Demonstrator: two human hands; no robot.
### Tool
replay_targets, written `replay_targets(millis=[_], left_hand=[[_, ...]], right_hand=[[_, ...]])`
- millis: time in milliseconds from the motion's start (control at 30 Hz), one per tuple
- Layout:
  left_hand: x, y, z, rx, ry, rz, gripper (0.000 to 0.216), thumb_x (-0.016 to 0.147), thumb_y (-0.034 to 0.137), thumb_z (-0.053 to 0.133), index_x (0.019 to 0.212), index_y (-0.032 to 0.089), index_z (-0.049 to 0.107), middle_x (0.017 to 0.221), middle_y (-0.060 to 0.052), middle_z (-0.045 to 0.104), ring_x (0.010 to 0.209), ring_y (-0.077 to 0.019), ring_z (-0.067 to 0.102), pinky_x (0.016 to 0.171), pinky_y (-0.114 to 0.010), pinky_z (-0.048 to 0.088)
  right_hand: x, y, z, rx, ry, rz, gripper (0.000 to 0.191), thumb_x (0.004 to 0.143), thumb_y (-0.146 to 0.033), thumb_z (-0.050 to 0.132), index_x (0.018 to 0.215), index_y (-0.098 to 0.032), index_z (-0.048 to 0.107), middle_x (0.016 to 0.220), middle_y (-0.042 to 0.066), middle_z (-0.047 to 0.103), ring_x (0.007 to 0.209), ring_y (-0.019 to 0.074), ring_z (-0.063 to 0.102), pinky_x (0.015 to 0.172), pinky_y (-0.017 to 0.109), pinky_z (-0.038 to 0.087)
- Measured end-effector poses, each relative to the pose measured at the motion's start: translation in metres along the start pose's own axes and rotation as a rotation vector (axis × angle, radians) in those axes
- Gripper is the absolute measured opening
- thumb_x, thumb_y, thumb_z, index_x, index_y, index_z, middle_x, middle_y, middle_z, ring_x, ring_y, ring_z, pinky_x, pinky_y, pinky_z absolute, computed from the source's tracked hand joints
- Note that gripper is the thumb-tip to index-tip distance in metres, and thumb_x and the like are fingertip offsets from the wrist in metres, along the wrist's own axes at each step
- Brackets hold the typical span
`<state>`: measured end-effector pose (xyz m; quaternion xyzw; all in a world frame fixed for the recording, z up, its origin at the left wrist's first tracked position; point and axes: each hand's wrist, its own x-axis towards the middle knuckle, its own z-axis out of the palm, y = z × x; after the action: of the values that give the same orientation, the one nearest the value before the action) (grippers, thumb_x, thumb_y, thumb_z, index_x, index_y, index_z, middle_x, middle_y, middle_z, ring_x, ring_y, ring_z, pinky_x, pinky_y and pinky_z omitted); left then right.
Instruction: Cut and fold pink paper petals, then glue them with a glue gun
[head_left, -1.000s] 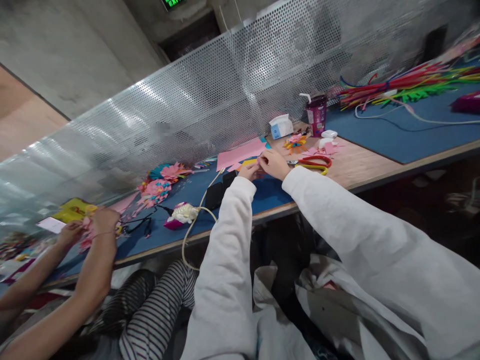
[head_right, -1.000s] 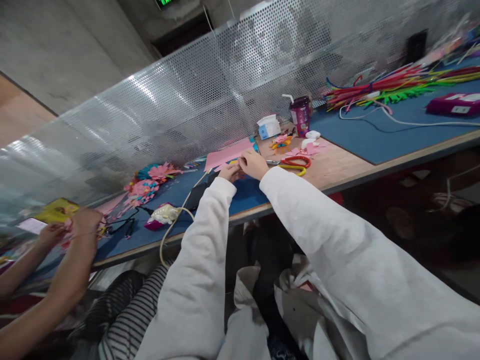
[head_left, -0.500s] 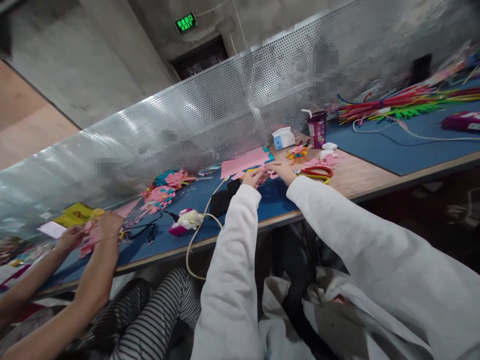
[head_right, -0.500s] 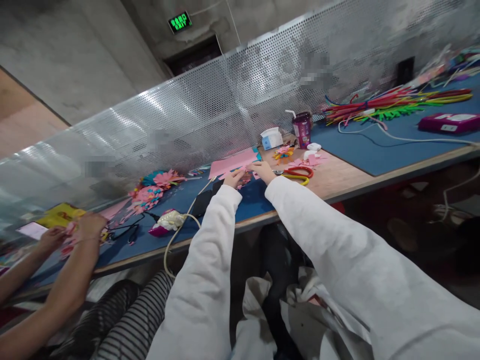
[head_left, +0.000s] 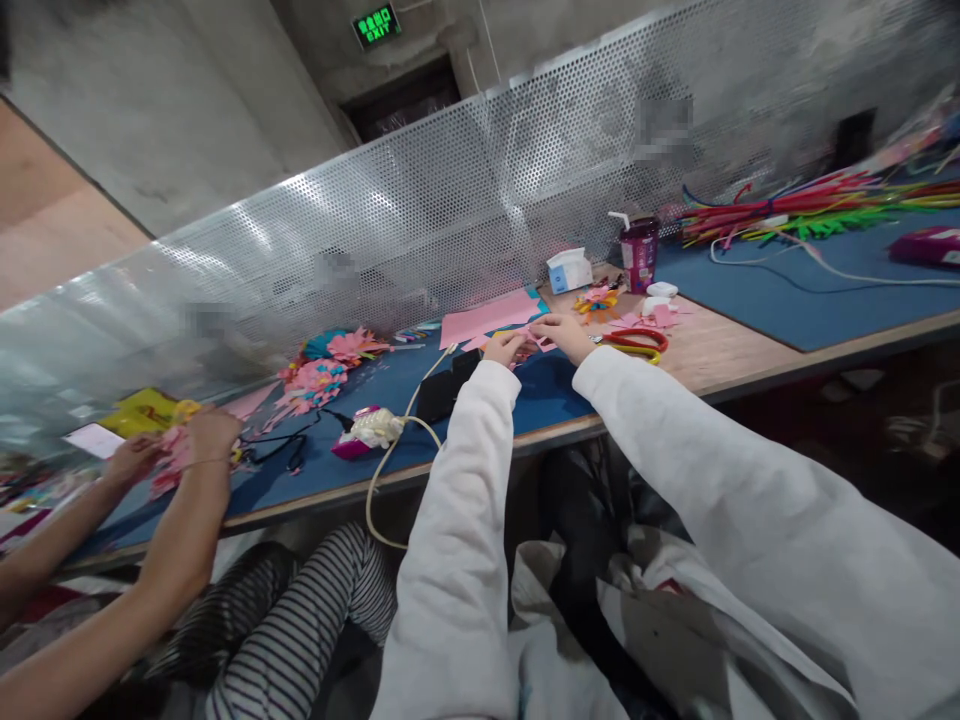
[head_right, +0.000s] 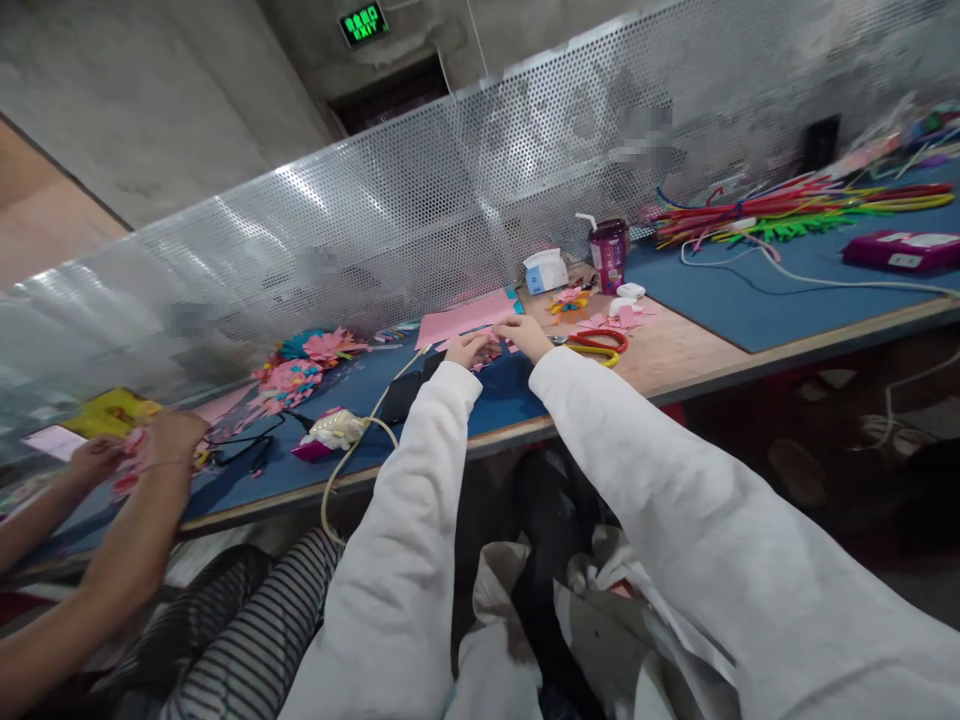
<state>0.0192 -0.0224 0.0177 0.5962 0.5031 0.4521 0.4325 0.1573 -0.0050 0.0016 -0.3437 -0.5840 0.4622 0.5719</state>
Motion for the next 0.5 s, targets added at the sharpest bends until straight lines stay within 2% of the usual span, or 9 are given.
replay_targets(millis=[200,400,500], left_hand=[[0.0019,-0.0060,0.0008,0.033,-0.002,0.056,0.014,0.083,0.024,0.055,0.076,0.014,0.062,0.078,-0.004,0.072,0.062,-0.0102,0.064,0.054,-0.019,0.044],[-0.0026,0.0007,0.0018,-0.008,0.007,0.016,0.021,0.084,0.015,0.052,0.063,0.014,0.056,0.062,0.000,0.065,0.056,-0.0089,0.061,0.051,-0.019,0.042],[-0.0049,0.0027,0.0036,-0.028,0.024,0.005,0.016,0.084,0.015,0.052,0.068,0.014,0.057,0.060,0.001,0.062,0.054,-0.0092,0.060,0.052,-0.020,0.042]], right_hand=[[-0.0001,0.0002,0.0005,0.024,0.021,0.004,0.023,0.059,-0.035,0.070,0.057,-0.016,0.056,0.059,-0.001,0.055,0.062,0.0117,0.051,0.058,0.024,0.042],[0.0013,0.0032,0.0024,-0.029,-0.003,0.062,0.016,0.062,-0.029,0.068,0.060,-0.016,0.058,0.058,-0.001,0.056,0.055,0.0104,0.049,0.051,0.023,0.040],[0.0008,0.0023,0.0031,-0.029,0.002,0.058,0.011,0.063,-0.023,0.066,0.061,-0.016,0.059,0.059,-0.002,0.056,0.054,0.0098,0.049,0.051,0.023,0.040]])
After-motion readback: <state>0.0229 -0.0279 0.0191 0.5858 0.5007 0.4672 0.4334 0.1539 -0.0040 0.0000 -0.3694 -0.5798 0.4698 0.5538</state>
